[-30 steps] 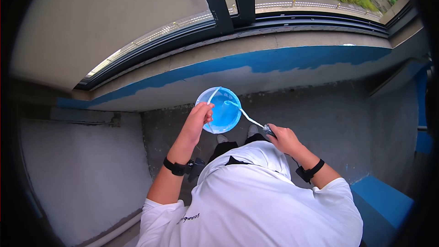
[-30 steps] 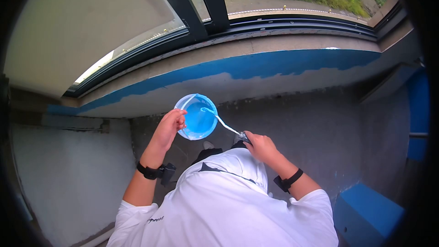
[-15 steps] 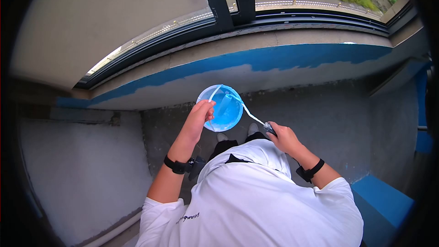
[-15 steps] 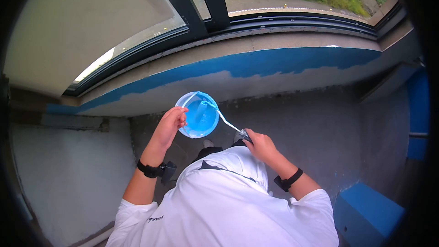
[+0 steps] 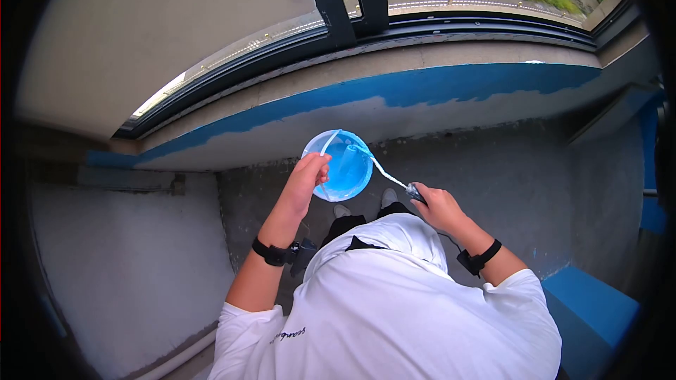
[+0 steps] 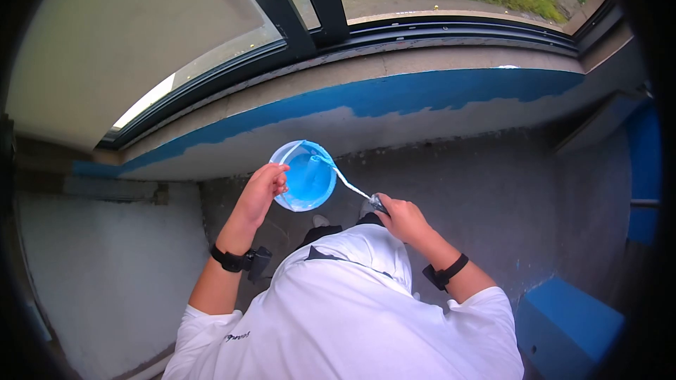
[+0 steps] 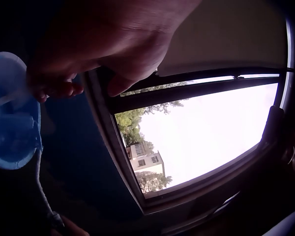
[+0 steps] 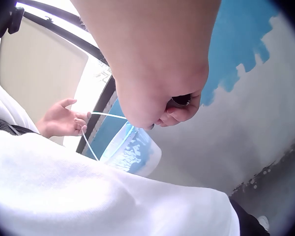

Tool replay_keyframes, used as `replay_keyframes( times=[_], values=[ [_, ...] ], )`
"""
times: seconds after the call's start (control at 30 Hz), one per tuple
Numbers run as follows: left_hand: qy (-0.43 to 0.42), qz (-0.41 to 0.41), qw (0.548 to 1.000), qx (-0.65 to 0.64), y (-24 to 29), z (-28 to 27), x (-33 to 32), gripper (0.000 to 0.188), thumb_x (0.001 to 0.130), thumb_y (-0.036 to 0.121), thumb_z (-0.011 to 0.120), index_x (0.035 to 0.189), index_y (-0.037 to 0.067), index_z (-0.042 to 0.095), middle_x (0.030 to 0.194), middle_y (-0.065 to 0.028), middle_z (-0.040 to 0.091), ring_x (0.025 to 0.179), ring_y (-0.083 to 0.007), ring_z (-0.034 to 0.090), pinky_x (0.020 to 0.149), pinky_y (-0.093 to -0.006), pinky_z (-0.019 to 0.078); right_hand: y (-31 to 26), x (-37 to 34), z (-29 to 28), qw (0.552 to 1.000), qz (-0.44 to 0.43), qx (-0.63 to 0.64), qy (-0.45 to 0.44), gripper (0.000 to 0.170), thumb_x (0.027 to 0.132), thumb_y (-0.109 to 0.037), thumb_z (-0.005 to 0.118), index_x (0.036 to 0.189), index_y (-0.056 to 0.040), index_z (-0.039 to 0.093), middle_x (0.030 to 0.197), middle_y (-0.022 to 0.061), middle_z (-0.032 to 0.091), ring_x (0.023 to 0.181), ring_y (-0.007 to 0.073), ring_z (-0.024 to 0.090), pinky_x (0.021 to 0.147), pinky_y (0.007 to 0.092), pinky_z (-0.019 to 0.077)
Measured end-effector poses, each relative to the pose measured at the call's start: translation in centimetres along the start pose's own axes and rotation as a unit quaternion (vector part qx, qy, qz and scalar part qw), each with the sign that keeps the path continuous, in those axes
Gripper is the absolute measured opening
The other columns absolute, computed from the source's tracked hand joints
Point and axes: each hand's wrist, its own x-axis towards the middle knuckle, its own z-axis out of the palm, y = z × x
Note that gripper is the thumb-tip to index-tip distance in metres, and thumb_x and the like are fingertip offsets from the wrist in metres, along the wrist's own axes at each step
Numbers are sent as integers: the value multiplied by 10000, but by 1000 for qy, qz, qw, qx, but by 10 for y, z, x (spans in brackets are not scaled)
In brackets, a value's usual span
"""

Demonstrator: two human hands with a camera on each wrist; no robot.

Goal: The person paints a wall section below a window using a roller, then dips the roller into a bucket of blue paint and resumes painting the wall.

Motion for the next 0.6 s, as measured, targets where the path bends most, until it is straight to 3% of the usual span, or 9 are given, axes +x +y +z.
replay_keyframes(
  times=[0.6],
  values=[
    [4, 1, 1000, 4, -6, 0, 2, 207, 904, 232, 530, 976, 39, 551, 693, 38, 486, 654, -59, 464, 701, -239, 400, 2, 1, -2, 999, 14, 3, -29, 282, 853, -159, 588, 1105, -42, 534, 825, 199, 638, 769, 394, 610, 673, 447, 489]
  ],
)
